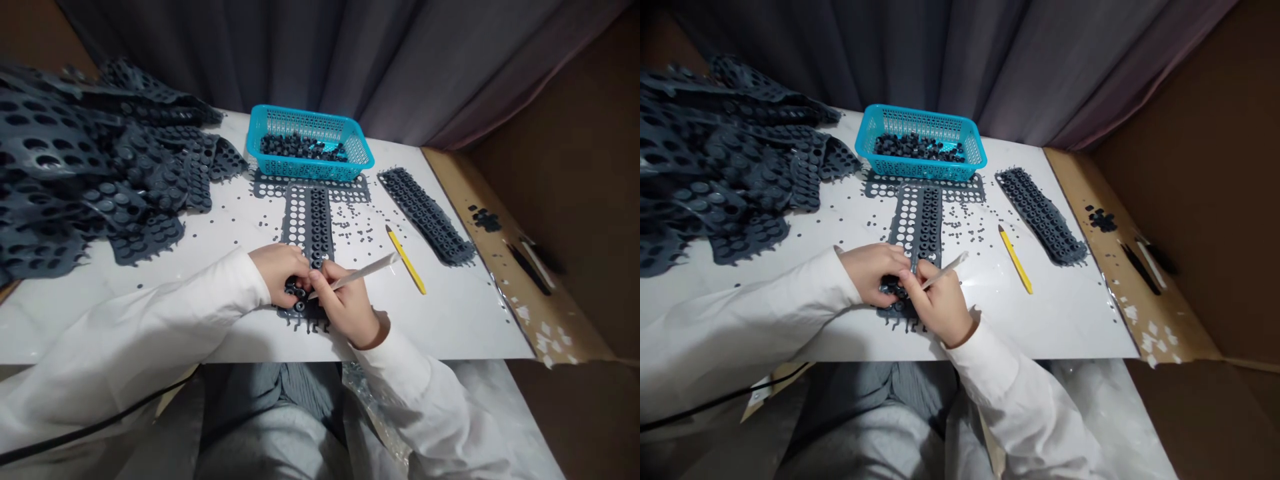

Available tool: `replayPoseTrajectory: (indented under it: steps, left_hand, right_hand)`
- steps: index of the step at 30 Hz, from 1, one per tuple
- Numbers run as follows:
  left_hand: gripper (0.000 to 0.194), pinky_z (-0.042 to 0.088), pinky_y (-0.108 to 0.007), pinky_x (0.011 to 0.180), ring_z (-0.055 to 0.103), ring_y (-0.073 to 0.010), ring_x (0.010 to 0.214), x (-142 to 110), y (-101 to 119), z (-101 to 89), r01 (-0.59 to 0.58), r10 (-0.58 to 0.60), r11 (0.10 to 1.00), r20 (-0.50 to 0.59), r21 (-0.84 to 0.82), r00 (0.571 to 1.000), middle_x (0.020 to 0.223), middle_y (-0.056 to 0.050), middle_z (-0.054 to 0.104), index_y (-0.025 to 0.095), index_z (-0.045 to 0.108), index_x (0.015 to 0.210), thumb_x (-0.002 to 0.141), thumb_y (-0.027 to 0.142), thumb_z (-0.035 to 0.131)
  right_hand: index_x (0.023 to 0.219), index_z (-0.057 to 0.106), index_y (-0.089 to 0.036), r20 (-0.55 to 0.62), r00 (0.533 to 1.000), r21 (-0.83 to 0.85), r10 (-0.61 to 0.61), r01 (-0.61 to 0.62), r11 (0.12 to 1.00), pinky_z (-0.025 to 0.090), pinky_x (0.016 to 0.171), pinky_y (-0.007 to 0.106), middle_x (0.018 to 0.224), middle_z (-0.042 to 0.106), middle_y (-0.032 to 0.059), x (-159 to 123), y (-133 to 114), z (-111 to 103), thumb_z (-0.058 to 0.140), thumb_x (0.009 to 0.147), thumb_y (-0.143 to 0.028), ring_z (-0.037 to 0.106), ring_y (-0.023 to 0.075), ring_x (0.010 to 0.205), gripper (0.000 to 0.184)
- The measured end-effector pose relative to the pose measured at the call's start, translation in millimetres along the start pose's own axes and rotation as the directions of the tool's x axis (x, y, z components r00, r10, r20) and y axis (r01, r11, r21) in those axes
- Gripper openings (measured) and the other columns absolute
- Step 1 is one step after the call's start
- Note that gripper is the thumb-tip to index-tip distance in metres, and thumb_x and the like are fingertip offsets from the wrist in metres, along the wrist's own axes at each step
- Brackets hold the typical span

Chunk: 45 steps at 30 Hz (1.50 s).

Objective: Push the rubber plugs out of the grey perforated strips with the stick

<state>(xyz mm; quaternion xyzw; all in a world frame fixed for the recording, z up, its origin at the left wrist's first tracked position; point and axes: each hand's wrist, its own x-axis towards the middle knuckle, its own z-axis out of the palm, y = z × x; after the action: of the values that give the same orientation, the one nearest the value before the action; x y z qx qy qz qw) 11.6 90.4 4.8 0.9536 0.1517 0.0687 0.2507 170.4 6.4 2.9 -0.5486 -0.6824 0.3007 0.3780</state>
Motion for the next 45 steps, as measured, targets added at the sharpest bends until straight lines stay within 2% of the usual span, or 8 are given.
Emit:
replayPoseTrajectory:
  steps: [11,22,32,39,45]
  left_hand:
    - [0.012,0.038,-0.027,0.066,0.051,-0.0156,0.070,1.5,0.8,1.2,-0.006,0.006,1.000,-0.011,-0.015,1.000,0.069,0.001,0.063,0.020,0.066,0.071,0.060,0.016,0.063]
    - [0.012,0.038,-0.026,0.067,0.051,-0.0155,0.070,1.4,1.2,-0.4,-0.005,0.005,0.999,-0.007,-0.035,1.000,0.071,0.002,0.065,0.020,0.066,0.070,0.060,0.016,0.061]
    - [0.013,0.036,-0.026,0.065,0.050,-0.0156,0.069,1.8,2.2,-1.6,0.011,-0.011,1.000,0.002,-0.004,1.000,0.070,0.001,0.063,0.020,0.066,0.072,0.060,0.018,0.064]
    - [0.013,0.036,-0.028,0.066,0.050,-0.0161,0.070,1.2,2.3,-1.5,-0.011,0.011,1.000,0.000,0.016,1.000,0.073,0.001,0.063,0.019,0.066,0.074,0.061,0.021,0.065]
    - [0.010,0.035,-0.028,0.065,0.050,-0.0155,0.070,1.8,1.6,0.9,-0.004,0.004,1.000,-0.024,0.004,1.000,0.069,0.001,0.062,0.021,0.066,0.071,0.061,0.021,0.066]
  right_hand:
    - [0.057,0.032,-0.021,-0.008,0.999,0.035,-0.045,0.045,0.998,0.027,0.047,0.024,0.048,0.036,-0.0049,-1.7,1.7,0.3,0.045,0.088,-0.034,0.037,0.0095,0.047,0.036]
    - [0.057,0.030,-0.020,-0.001,0.994,0.027,-0.109,0.109,0.994,0.027,0.048,0.023,0.052,0.040,-0.0036,-1.4,0.2,-2.2,0.044,0.088,-0.028,0.038,0.0086,0.048,0.035]
    - [0.058,0.030,-0.020,-0.003,0.987,-0.016,-0.160,0.160,0.987,0.024,0.045,0.022,0.051,0.029,-0.0061,-0.5,0.7,-2.7,0.046,0.088,-0.028,0.032,0.0065,0.046,0.035]
    - [0.061,0.037,-0.018,0.020,0.984,0.016,-0.175,0.175,0.984,0.028,0.047,0.021,0.052,0.038,-0.0058,-3.6,2.9,-3.2,0.050,0.086,-0.026,0.035,0.0059,0.046,0.029]
    - [0.061,0.037,-0.018,0.016,0.983,0.003,-0.182,0.182,0.983,0.027,0.047,0.020,0.052,0.035,-0.0061,-3.9,3.6,-2.4,0.050,0.086,-0.024,0.034,0.0058,0.046,0.029]
